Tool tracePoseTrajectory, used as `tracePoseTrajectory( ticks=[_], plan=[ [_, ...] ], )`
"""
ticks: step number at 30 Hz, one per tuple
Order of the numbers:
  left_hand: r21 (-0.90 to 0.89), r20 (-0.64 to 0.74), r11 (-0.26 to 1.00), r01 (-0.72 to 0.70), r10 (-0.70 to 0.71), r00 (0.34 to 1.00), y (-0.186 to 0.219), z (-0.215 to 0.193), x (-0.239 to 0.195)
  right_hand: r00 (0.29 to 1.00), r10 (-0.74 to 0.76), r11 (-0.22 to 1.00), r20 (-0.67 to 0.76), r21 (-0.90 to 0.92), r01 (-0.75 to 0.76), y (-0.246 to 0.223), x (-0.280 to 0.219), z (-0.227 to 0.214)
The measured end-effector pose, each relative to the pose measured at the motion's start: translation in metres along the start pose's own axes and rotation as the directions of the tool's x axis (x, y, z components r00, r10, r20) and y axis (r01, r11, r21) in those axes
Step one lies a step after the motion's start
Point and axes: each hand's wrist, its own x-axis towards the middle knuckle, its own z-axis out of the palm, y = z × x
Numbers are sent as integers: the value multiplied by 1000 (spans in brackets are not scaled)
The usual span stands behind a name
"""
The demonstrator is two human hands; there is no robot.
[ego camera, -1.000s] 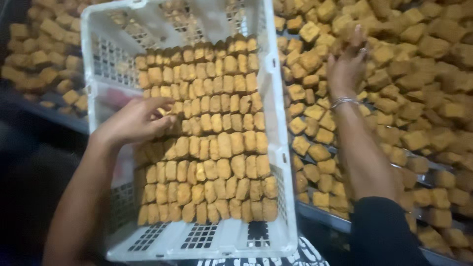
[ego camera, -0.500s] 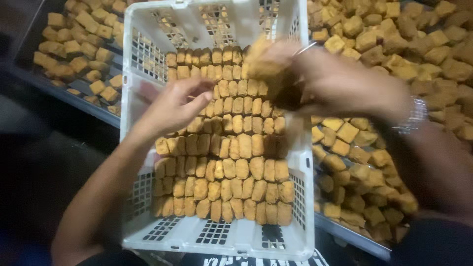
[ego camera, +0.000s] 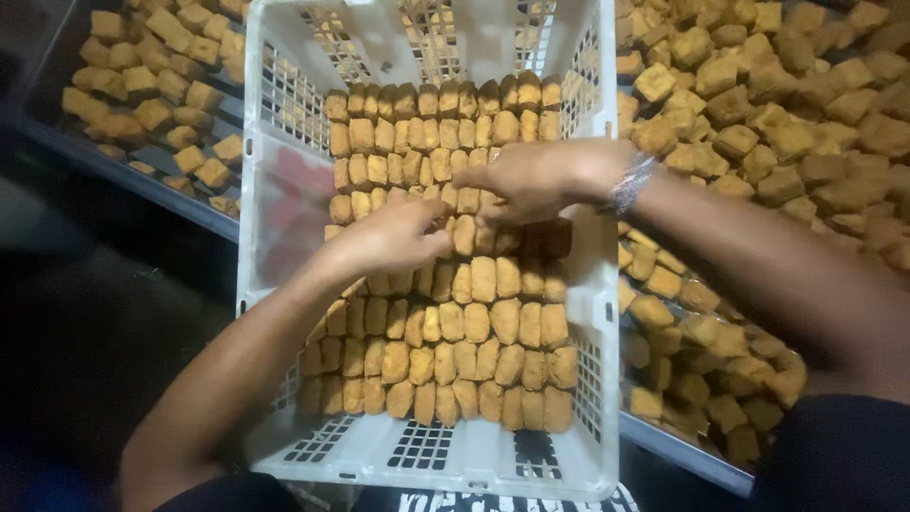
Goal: The person transfers small yellow food items from a metal tray into a white plastic crate. They pick up the items by hand and place them into the crate, continuing the process throughout the clip.
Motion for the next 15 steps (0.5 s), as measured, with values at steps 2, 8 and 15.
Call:
tracePoseTrajectory(
  ticks=[2, 8, 15],
  plan=[
    [61, 51, 998, 4, -7, 999, -1, -1, 0, 999, -3, 999, -45, -34, 2, -1, 9, 3],
    [130, 207, 991, -17, -10, 978, -5, 1, -1, 979, -173, 982, -111, -95, 163, -5, 23, 33],
    [51, 92, 998, -44, 39, 995, 6, -5, -6, 755, -103, 920, -647, 226, 319, 45, -96, 58]
  ],
)
